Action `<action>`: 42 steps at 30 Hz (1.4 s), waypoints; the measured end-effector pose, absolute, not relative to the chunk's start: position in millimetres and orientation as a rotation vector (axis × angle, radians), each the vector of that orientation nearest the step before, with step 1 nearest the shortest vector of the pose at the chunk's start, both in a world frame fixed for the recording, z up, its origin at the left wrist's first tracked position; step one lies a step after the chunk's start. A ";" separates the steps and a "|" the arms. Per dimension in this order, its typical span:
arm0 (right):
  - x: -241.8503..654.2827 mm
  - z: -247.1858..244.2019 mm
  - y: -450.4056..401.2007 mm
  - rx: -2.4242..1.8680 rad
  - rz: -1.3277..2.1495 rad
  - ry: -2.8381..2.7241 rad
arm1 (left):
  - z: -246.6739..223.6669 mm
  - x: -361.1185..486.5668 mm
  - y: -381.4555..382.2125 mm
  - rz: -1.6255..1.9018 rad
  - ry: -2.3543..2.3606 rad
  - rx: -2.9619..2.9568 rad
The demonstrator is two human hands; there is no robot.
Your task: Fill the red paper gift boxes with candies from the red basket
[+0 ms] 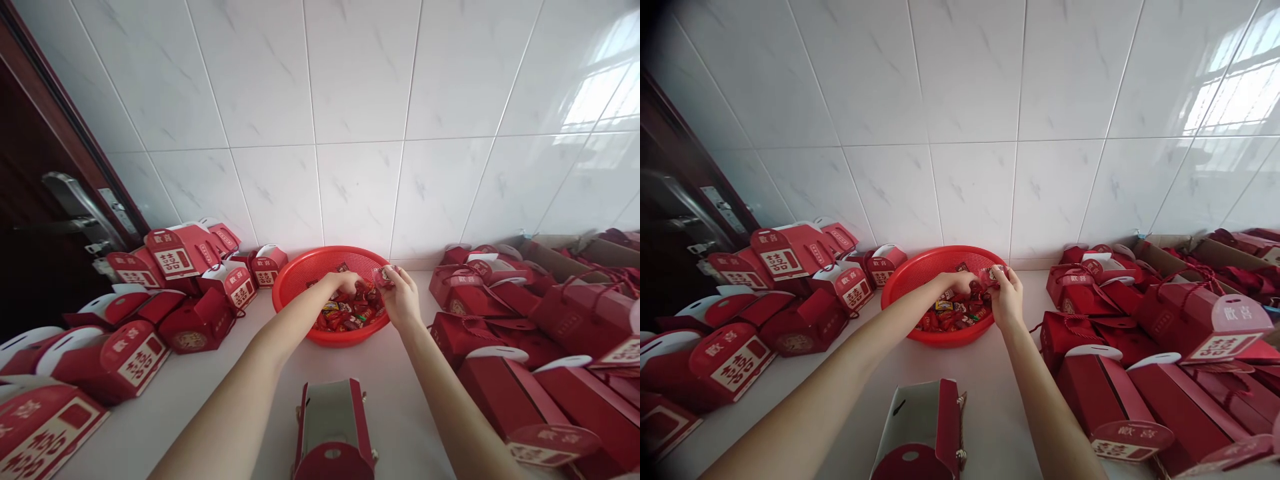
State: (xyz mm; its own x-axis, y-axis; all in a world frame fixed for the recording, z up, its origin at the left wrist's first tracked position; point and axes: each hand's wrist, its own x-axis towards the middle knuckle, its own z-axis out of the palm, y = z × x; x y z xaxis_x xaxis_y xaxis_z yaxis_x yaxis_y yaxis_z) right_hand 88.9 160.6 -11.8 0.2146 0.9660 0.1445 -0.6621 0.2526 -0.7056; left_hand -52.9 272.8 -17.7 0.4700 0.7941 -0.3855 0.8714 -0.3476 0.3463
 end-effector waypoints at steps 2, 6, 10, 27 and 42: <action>88.5 -11.2 160.3 -0.566 1.225 -0.633 | -14.6 -53.3 270.6 -0.264 1.380 2.227; 88.4 -9.9 159.4 -0.561 1.236 -0.621 | -10.3 -49.5 263.1 -0.308 1.387 2.236; 88.7 -9.2 157.9 -0.566 1.242 -0.629 | -2.9 -50.2 251.5 -0.243 1.383 2.219; 94.3 16.1 138.5 -0.675 1.432 -0.839 | 35.9 -111.1 142.1 0.928 1.364 2.099; 99.3 37.4 117.4 -0.824 1.350 -1.126 | 38.9 -99.9 103.0 1.141 1.212 1.940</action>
